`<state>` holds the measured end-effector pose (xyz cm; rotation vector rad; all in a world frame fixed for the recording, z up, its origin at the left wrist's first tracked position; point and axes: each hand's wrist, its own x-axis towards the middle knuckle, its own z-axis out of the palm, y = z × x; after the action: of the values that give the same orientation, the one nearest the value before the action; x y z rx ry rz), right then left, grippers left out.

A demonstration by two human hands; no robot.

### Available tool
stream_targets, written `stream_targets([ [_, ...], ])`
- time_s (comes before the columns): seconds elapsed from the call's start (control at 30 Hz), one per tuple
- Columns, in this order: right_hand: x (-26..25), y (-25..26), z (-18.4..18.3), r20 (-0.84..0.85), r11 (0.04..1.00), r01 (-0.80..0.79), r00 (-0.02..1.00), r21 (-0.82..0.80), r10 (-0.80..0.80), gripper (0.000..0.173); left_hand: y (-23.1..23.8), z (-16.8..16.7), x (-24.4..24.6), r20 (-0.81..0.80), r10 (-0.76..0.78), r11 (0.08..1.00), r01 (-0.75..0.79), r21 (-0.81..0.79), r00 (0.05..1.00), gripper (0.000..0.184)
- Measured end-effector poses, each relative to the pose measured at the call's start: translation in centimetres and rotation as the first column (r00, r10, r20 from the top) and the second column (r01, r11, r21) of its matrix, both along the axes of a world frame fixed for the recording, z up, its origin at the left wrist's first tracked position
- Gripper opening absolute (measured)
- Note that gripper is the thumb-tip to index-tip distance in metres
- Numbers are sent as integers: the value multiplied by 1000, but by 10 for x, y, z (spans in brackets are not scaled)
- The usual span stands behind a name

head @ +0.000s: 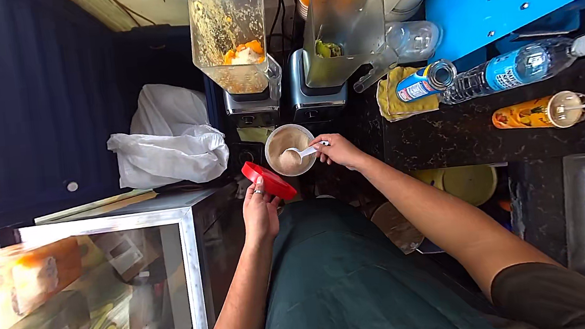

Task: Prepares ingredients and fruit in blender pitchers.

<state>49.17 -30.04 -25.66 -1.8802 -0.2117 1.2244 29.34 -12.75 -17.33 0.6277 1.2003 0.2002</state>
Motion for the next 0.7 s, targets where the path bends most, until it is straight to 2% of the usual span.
stream_targets([
  [0.13, -1, -26, -22, -180, 961, 250, 957, 118, -227, 25, 12, 3, -12, -26, 35, 999, -34, 31, 999, 34],
  [0.2, -4, -29, -31, -136, 935, 305, 949, 179, -284, 24, 17, 5, -17, -37, 47, 998, -46, 50, 998, 33],
  [0.33, -8, -24, -37, 53, 929, 268, 955, 255, -290, 23, 26, 11, -21, -65, 91, 992, -85, 90, 994, 34],
  [0.6, -9, -23, -38, -165, 880, 404, 913, 250, -372, 23, 33, 21, -17, -69, 105, 990, -98, 105, 992, 33],
  [0.7, -8, -24, -43, -117, 877, 389, 921, 284, -371, 23, 34, 21, -16, -73, 99, 990, -90, 107, 992, 33],
])
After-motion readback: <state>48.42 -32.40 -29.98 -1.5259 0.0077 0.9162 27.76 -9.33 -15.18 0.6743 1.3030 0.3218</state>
